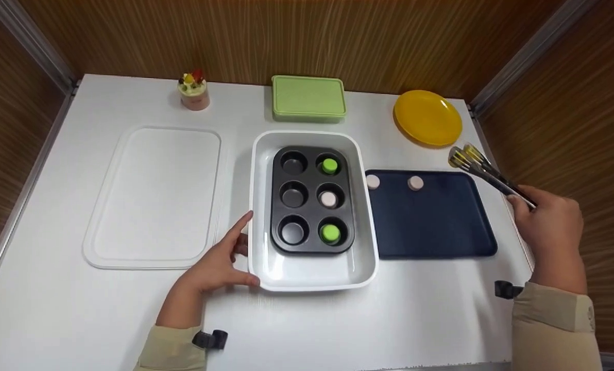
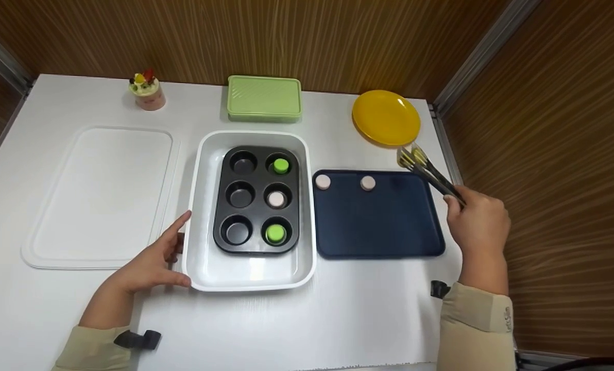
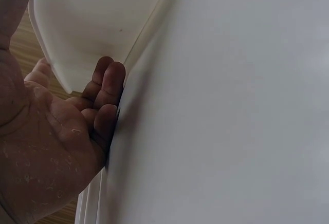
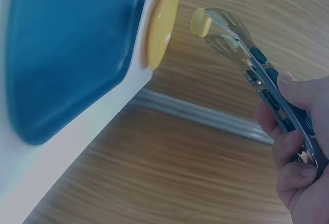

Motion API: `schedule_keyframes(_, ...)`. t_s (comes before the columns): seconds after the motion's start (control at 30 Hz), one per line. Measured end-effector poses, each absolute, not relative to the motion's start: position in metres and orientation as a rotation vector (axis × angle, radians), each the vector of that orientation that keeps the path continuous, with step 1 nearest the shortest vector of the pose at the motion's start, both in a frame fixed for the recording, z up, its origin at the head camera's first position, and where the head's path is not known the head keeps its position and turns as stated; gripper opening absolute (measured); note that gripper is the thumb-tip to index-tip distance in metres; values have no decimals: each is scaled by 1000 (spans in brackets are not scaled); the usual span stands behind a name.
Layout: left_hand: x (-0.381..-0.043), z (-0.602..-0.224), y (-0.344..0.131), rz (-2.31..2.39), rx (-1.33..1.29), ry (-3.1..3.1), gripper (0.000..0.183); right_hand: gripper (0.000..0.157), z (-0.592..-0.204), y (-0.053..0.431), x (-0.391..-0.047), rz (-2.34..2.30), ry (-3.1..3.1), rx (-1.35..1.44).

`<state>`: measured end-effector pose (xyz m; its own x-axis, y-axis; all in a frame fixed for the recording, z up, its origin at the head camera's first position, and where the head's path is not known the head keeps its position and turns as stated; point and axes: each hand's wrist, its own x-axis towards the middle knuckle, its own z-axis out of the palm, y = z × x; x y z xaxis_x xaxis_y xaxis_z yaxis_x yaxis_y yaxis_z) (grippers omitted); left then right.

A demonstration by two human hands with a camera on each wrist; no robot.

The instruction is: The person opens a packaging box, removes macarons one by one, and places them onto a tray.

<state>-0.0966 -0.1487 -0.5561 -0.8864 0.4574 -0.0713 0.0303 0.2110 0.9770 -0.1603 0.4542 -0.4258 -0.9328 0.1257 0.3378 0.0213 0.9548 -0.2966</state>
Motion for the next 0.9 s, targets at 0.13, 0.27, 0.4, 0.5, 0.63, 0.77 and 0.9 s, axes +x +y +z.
schedule_keyframes(0.13, -97, -556, -149, 1730, 460, 2141, 137, 35, -430, 464, -160, 397, -2858, -183)
schedule_keyframes(0.27, -97, -556, -148, 1717, 448, 2152, 137, 38, -438, 472, -160, 393, -2938, -221)
schedule_keyframes(0.4, -96, -555, -148, 1704, 443, 2161, 137, 39, -445, 477, -160, 391, -2966, -222)
schedule_keyframes(0.5, -96, -554, -148, 1705, 452, 2159, 137, 36, -450, 479, -159, 389, -2952, -209)
schedule_keyframes(0.63, -96, -553, -148, 1712, 464, 2157, 136, 35, -454, 479, -159, 388, -2965, -209)
schedule_keyframes(0.77, -96, -554, -148, 1711, 463, 2161, 137, 37, -455, 481, -160, 388, -2999, -216)
schedule_keyframes(0.9, -96, -554, -148, 1700, 456, 2167, 137, 37, -455, 481, -160, 392, -3017, -225)
